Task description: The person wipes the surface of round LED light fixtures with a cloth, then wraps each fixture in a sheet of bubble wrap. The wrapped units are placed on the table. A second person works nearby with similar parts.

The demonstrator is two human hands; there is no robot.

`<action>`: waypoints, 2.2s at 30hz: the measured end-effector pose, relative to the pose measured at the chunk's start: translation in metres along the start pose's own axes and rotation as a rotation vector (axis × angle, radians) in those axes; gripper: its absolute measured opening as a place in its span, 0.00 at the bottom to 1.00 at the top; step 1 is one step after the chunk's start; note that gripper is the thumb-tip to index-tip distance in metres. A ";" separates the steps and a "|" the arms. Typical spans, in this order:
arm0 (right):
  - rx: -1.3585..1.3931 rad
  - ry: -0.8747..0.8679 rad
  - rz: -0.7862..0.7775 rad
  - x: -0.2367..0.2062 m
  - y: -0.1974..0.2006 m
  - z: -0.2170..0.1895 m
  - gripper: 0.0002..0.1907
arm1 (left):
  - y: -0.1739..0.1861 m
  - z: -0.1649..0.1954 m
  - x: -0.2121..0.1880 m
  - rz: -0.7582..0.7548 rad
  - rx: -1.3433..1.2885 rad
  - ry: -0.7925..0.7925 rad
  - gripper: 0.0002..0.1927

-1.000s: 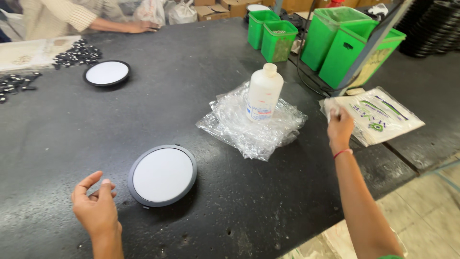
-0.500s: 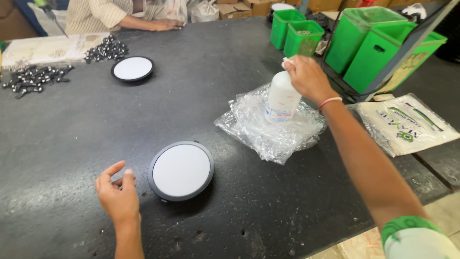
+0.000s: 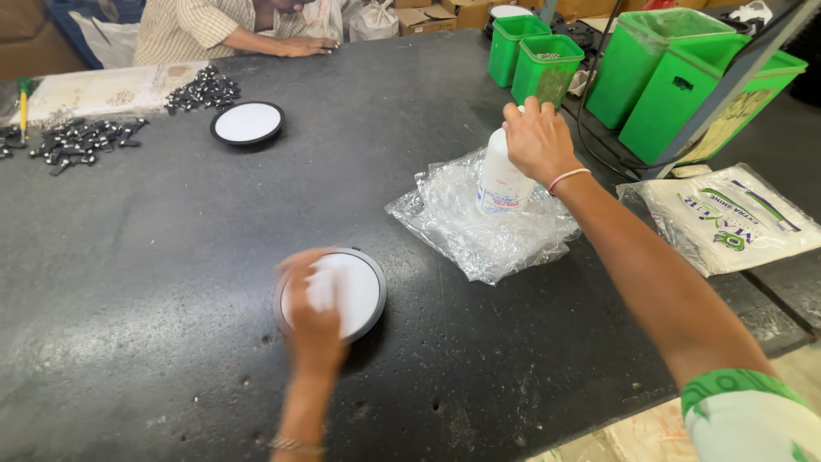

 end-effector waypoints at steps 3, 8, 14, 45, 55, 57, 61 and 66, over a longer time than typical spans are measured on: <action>0.042 0.024 0.003 -0.006 -0.001 0.002 0.10 | -0.118 0.065 0.017 -0.328 0.013 -0.236 0.27; 0.096 0.044 0.019 -0.021 0.007 0.015 0.09 | -0.254 0.076 0.087 -0.552 -0.086 -0.016 0.22; 0.120 0.047 0.061 -0.027 0.014 0.030 0.09 | -0.328 0.044 0.067 -0.624 0.369 0.136 0.32; 1.581 -0.268 0.365 -0.047 -0.025 0.212 0.11 | -0.354 0.038 0.060 -0.541 0.517 -0.076 0.34; 0.163 0.213 -0.031 0.000 0.002 0.039 0.11 | -0.352 0.039 0.060 -0.513 0.465 -0.075 0.33; 0.243 0.207 0.016 0.000 -0.004 0.038 0.12 | -0.351 0.039 0.059 -0.508 0.449 -0.069 0.32; 0.216 0.205 0.114 0.003 0.004 0.044 0.12 | -0.348 0.040 0.059 -0.500 0.447 -0.057 0.31; 0.413 0.210 0.429 -0.016 0.066 0.069 0.11 | -0.341 0.045 0.060 -0.570 0.360 -0.003 0.30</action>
Point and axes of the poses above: each hand's wrist, its own x-axis towards the middle knuckle, its own y-axis out of the back of the hand, z = x × y, the point moved 9 cm from there along x, towards the middle knuckle, and after that the axes turned 15 degrees about -z, right-handed, at the moved point
